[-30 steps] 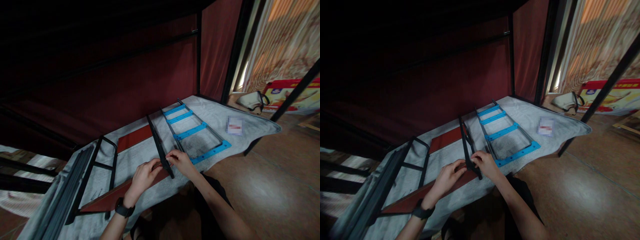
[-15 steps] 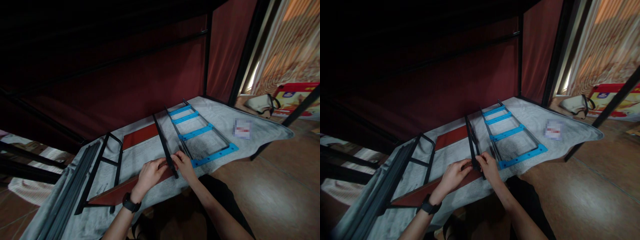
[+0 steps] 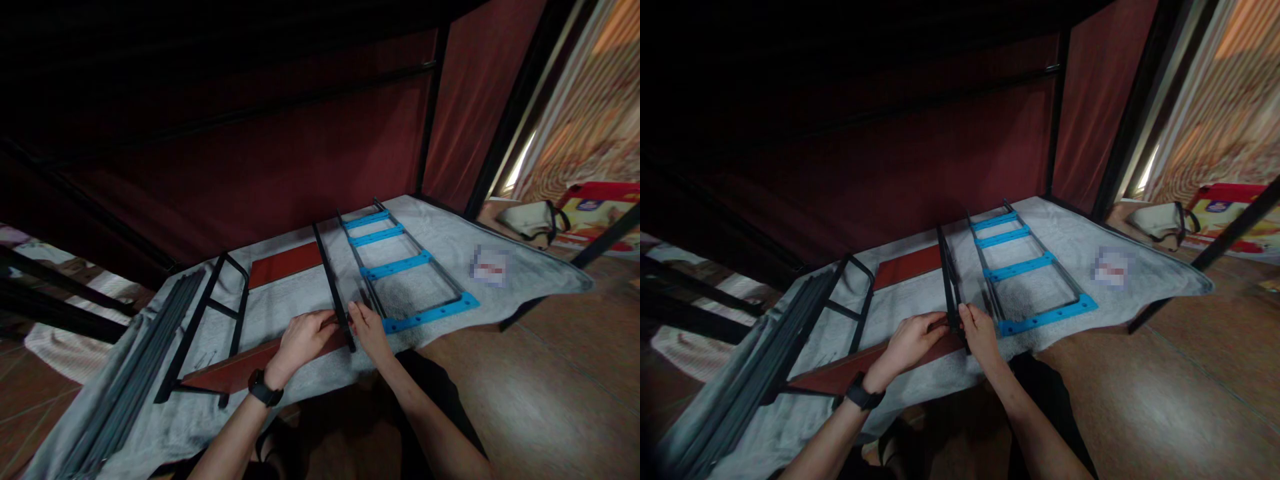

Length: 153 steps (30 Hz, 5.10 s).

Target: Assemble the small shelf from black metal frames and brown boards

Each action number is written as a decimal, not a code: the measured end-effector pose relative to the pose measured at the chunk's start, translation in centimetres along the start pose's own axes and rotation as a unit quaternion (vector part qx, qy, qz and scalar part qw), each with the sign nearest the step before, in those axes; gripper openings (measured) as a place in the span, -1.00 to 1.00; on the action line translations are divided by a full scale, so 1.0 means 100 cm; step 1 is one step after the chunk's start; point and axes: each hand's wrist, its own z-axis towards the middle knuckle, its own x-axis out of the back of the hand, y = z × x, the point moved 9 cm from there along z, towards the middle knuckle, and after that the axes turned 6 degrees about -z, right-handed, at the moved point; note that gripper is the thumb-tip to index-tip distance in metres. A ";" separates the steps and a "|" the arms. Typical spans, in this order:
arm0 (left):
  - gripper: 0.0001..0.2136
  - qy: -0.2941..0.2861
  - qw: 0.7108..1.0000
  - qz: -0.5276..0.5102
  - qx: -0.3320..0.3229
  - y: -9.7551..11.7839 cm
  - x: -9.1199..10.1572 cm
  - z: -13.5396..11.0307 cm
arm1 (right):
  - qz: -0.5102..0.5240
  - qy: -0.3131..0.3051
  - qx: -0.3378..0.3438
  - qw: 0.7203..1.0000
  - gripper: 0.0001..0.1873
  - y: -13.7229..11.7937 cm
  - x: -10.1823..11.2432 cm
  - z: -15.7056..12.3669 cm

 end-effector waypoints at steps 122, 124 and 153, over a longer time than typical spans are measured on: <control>-0.84 0.079 0.974 0.176 -0.121 0.017 -0.007 -0.018 | -0.027 -0.065 0.032 0.997 -0.63 0.000 -0.010 0.004; -0.84 0.077 0.974 0.177 -0.120 0.017 -0.006 -0.018 | -0.026 -0.066 0.028 0.997 -0.62 -0.002 -0.010 0.004; -0.82 0.000 0.991 0.109 -0.078 0.005 -0.007 -0.004 | -0.055 -0.071 0.089 0.992 -0.73 -0.009 -0.008 0.003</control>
